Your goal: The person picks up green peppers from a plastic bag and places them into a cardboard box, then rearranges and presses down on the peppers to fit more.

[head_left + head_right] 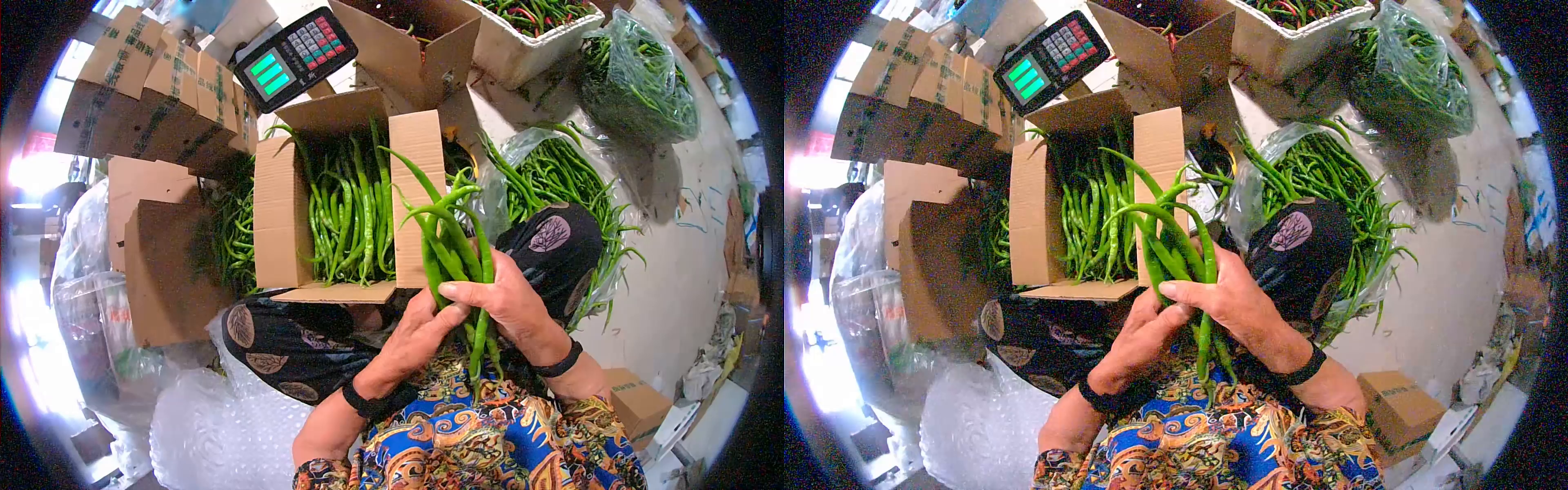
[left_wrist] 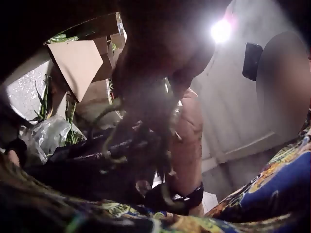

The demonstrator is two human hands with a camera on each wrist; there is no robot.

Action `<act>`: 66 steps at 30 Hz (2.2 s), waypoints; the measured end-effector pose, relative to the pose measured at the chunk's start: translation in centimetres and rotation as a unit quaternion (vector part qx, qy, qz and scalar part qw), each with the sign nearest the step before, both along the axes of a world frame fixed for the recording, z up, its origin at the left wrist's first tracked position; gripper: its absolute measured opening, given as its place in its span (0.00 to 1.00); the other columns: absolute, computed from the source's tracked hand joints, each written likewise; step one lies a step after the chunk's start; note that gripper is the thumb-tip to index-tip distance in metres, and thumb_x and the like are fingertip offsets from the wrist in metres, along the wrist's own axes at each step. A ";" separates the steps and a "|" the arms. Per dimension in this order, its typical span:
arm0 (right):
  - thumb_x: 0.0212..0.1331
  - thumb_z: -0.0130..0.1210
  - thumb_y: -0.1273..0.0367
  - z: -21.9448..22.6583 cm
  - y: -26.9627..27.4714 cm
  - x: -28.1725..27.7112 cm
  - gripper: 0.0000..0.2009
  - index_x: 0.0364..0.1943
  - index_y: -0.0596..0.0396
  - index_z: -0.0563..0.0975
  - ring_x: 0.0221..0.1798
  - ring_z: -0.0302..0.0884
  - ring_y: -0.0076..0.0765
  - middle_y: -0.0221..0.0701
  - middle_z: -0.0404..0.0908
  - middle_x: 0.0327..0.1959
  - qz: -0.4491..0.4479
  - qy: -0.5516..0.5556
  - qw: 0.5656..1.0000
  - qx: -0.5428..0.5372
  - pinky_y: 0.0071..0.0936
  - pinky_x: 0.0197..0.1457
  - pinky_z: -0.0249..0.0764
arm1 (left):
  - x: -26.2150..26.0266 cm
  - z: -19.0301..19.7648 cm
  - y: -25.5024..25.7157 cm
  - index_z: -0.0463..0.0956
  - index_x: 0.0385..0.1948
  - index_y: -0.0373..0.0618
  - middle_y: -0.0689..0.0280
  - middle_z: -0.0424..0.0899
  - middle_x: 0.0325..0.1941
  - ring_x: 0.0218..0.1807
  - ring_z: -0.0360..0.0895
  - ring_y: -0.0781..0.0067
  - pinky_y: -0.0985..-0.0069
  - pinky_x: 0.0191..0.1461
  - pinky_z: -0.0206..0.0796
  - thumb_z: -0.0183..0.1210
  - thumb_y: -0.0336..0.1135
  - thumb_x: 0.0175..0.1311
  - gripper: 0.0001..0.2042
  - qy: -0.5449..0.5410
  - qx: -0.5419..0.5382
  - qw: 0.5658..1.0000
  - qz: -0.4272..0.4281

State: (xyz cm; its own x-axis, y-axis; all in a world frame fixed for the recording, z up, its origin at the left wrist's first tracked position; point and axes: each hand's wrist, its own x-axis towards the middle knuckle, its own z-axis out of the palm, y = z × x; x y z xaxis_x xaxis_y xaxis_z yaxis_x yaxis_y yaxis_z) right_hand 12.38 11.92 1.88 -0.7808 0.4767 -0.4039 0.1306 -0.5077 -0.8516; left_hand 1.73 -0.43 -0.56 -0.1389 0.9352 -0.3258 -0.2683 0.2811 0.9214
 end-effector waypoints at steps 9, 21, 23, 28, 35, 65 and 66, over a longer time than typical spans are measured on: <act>0.57 0.53 0.75 -0.2 -0.2 -0.5 0.12 0.45 0.62 0.76 0.42 0.80 0.30 0.36 0.82 0.39 -0.103 0.036 0.984 -0.144 0.28 0.50 0.76 | 0.6 1.4 0.6 0.68 0.53 0.37 0.58 0.75 0.54 0.53 0.73 0.67 0.69 0.60 0.64 0.46 0.32 0.70 0.14 -0.212 -0.030 0.936 0.279; 0.61 0.53 0.75 -3.5 2.0 -0.8 0.12 0.48 0.55 0.71 0.43 0.80 0.43 0.39 0.79 0.40 -0.234 0.207 0.893 -0.324 0.42 0.51 0.77 | -8.1 6.3 -7.8 0.70 0.48 0.40 0.60 0.75 0.44 0.44 0.74 0.68 0.64 0.54 0.70 0.49 0.33 0.71 0.10 -0.219 0.116 0.863 0.440; 0.61 0.53 0.75 -3.6 2.5 -0.6 0.11 0.48 0.55 0.72 0.45 0.79 0.43 0.39 0.79 0.41 -0.231 0.210 0.890 -0.331 0.44 0.54 0.76 | -10.3 5.9 -10.5 0.70 0.51 0.40 0.59 0.75 0.48 0.49 0.74 0.68 0.64 0.55 0.69 0.49 0.34 0.71 0.12 -0.268 0.185 0.854 0.406; 0.61 0.53 0.74 -2.8 2.7 -0.3 0.12 0.49 0.55 0.72 0.48 0.78 0.42 0.38 0.79 0.41 -0.230 0.206 0.882 -0.355 0.44 0.57 0.74 | -19.8 8.4 -15.8 0.63 0.61 0.36 0.54 0.72 0.59 0.58 0.70 0.66 0.67 0.60 0.64 0.52 0.35 0.69 0.22 -0.033 0.171 0.813 0.555; 0.63 0.58 0.66 -2.3 1.5 -1.3 0.12 0.46 0.55 0.74 0.44 0.79 0.35 0.34 0.80 0.38 -0.231 0.166 0.916 -0.283 0.35 0.51 0.76 | -7.7 7.3 -6.9 0.62 0.61 0.34 0.55 0.71 0.60 0.63 0.68 0.57 0.64 0.66 0.59 0.60 0.31 0.56 0.29 0.344 0.035 0.886 0.309; 0.57 0.47 0.75 0.2 -0.5 -0.1 0.27 0.64 0.64 0.62 0.58 0.74 0.41 0.42 0.71 0.60 -0.065 0.186 0.957 -0.213 0.37 0.63 0.69 | -0.2 0.5 -2.5 0.55 0.65 0.38 0.52 0.69 0.60 0.57 0.74 0.51 0.59 0.59 0.70 0.46 0.32 0.66 0.25 -0.387 0.031 0.916 0.103; 0.58 0.48 0.74 0.2 -0.4 -0.2 0.26 0.64 0.64 0.63 0.58 0.74 0.42 0.42 0.72 0.60 -0.066 0.192 0.952 -0.227 0.38 0.63 0.69 | -0.2 0.5 -2.4 0.56 0.64 0.38 0.52 0.70 0.59 0.56 0.75 0.51 0.60 0.58 0.70 0.47 0.31 0.65 0.25 -0.386 0.035 0.916 0.106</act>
